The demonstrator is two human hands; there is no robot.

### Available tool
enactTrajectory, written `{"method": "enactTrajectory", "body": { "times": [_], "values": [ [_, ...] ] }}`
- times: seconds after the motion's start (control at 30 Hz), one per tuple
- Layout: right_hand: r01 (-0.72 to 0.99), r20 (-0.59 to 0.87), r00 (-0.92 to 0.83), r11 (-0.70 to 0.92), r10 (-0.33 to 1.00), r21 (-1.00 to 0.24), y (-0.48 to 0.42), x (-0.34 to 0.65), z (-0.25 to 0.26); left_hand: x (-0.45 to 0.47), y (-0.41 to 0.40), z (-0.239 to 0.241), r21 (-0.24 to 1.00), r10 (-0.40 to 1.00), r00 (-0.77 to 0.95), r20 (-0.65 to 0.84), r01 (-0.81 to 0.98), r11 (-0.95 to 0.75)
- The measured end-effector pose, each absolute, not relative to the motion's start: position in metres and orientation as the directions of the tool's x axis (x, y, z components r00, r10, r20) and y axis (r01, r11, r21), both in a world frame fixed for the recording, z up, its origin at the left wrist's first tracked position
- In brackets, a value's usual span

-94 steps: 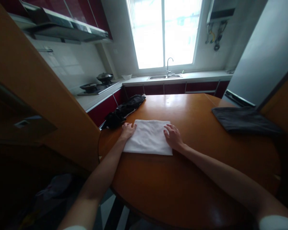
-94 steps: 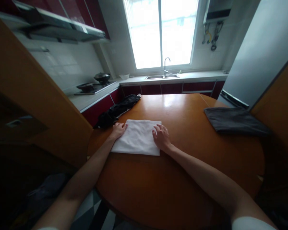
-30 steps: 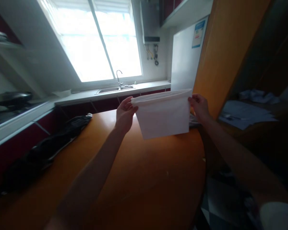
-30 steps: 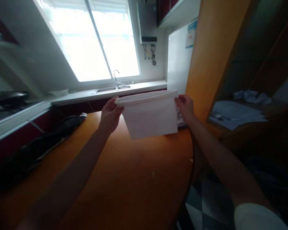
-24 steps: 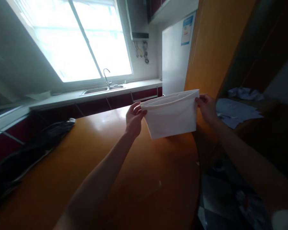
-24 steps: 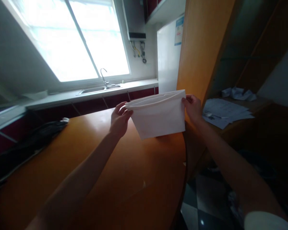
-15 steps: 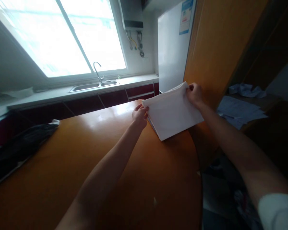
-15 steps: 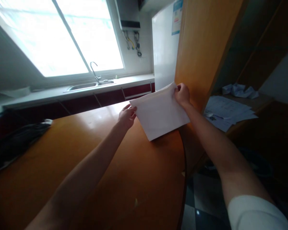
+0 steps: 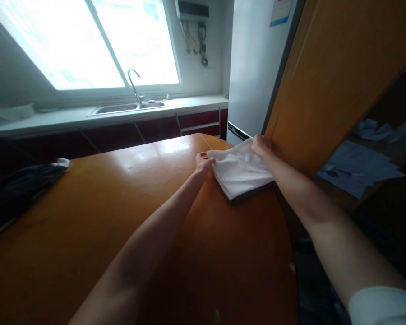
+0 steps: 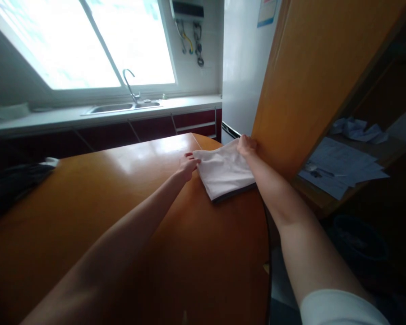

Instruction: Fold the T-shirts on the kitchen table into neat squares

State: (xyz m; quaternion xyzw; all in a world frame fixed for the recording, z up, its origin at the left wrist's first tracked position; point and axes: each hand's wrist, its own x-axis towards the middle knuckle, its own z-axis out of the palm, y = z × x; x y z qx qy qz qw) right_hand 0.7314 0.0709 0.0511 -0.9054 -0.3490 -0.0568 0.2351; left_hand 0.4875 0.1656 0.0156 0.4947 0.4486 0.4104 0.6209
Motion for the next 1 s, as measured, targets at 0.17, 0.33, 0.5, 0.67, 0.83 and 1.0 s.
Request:
{"method": "enactTrajectory", "body": {
  "times": [0.17, 0.33, 0.5, 0.67, 0.83, 1.0],
  "values": [
    [0.836, 0.389, 0.549, -0.488, 0.74, -0.25, 0.08, 0.714, 0.03, 0.479, 0.143, 0.015, 0.806, 0.804, 0.38, 0.458, 0.203, -0.556],
    [0.842, 0.154, 0.517, -0.469, 0.842, -0.266, 0.088, 0.715, 0.006, 0.488, 0.116, 0.002, 0.566, 0.557, 0.733, 0.389, 0.287, -0.773],
    [0.824, 0.065, 0.523, -0.484, 0.85, -0.293, 0.092, 0.724, -0.004, 0.488, 0.104, -0.002, 0.472, 0.582, 0.79, 0.195, 0.444, -0.761],
    [0.854, 0.168, 0.487, -0.426, 0.857, -0.299, 0.089, 0.727, 0.0, 0.468, 0.062, 0.005, 0.389, 0.384, 0.889, 0.251, 0.271, -0.881],
    [0.881, 0.17, 0.428, -0.367, 0.888, -0.299, 0.078, 0.725, -0.004, 0.455, 0.029, -0.001, 0.336, 0.247, 0.949, 0.197, 0.171, -0.926],
    [0.85, 0.279, 0.505, -0.416, 0.817, -0.322, 0.068, 0.717, 0.015, 0.472, 0.082, 0.03, 0.417, 0.401, 0.877, 0.265, 0.271, -0.868]
  ]
}}
